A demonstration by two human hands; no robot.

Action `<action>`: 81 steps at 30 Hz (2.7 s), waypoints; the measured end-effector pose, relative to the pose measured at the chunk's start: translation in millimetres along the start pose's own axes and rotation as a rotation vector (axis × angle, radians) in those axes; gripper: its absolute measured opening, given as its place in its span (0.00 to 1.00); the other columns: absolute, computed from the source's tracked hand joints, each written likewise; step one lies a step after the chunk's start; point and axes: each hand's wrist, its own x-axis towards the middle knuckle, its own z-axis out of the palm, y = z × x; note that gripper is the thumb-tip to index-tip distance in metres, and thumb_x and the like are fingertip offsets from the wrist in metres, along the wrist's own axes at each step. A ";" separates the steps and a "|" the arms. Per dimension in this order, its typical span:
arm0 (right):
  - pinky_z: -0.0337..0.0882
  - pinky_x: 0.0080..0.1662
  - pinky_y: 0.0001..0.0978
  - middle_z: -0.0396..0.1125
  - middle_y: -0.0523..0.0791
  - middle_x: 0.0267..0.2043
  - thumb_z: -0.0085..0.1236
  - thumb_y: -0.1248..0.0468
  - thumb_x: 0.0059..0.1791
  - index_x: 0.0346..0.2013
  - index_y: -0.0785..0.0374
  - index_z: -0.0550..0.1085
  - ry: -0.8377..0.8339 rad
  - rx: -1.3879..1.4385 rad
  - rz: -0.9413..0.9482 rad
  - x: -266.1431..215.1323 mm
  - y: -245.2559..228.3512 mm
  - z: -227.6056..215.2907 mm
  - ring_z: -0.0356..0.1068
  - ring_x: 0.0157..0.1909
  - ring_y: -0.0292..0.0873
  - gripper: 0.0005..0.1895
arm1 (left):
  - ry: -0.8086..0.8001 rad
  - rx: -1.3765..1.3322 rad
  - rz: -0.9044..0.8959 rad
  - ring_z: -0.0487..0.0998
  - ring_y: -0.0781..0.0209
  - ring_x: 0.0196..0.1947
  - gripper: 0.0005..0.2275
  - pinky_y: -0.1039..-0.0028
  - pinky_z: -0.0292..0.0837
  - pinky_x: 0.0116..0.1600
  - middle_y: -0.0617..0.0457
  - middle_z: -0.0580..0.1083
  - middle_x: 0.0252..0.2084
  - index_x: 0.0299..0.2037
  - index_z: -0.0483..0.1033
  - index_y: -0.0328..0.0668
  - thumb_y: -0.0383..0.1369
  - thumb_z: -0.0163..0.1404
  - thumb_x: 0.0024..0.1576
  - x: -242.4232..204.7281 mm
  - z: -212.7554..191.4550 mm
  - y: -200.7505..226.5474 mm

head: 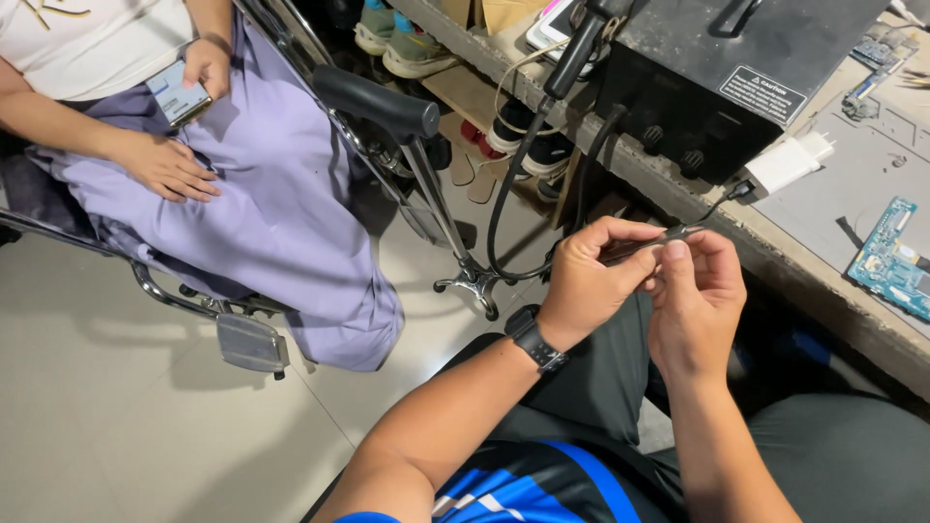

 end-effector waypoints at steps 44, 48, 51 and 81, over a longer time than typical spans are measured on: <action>0.76 0.47 0.29 0.74 0.50 0.40 0.65 0.75 0.58 0.49 0.71 0.77 -0.381 -0.469 -0.100 11.8 -21.9 1.3 0.77 0.38 0.39 0.06 | -0.243 0.575 0.144 0.82 0.61 0.32 0.06 0.74 0.78 0.36 0.53 0.79 0.28 0.43 0.87 0.44 0.29 0.55 0.66 16.3 -46.9 15.9; 0.77 0.48 0.30 0.75 0.51 0.42 0.66 0.76 0.58 0.51 0.72 0.76 -0.341 -0.452 -0.130 10.2 -31.2 9.7 0.75 0.40 0.38 0.08 | -0.231 0.618 0.218 0.83 0.57 0.35 0.06 0.71 0.79 0.38 0.54 0.79 0.30 0.43 0.86 0.45 0.29 0.54 0.67 17.6 -41.8 19.9; 0.79 0.49 0.32 0.75 0.52 0.42 0.67 0.77 0.57 0.51 0.72 0.77 -0.320 -0.498 -0.143 10.7 -36.4 9.8 0.75 0.42 0.37 0.09 | -0.239 0.602 0.229 0.84 0.50 0.35 0.07 0.67 0.80 0.39 0.51 0.79 0.30 0.42 0.85 0.43 0.27 0.53 0.66 19.2 -39.3 25.0; 0.78 0.42 0.37 0.72 0.49 0.33 0.71 0.79 0.52 0.44 0.69 0.78 -0.450 -0.689 -0.342 23.6 -37.3 28.5 0.74 0.37 0.44 0.10 | -0.112 0.632 0.172 0.84 0.53 0.31 0.06 0.70 0.78 0.31 0.48 0.78 0.27 0.39 0.86 0.44 0.27 0.55 0.65 29.2 -46.5 28.1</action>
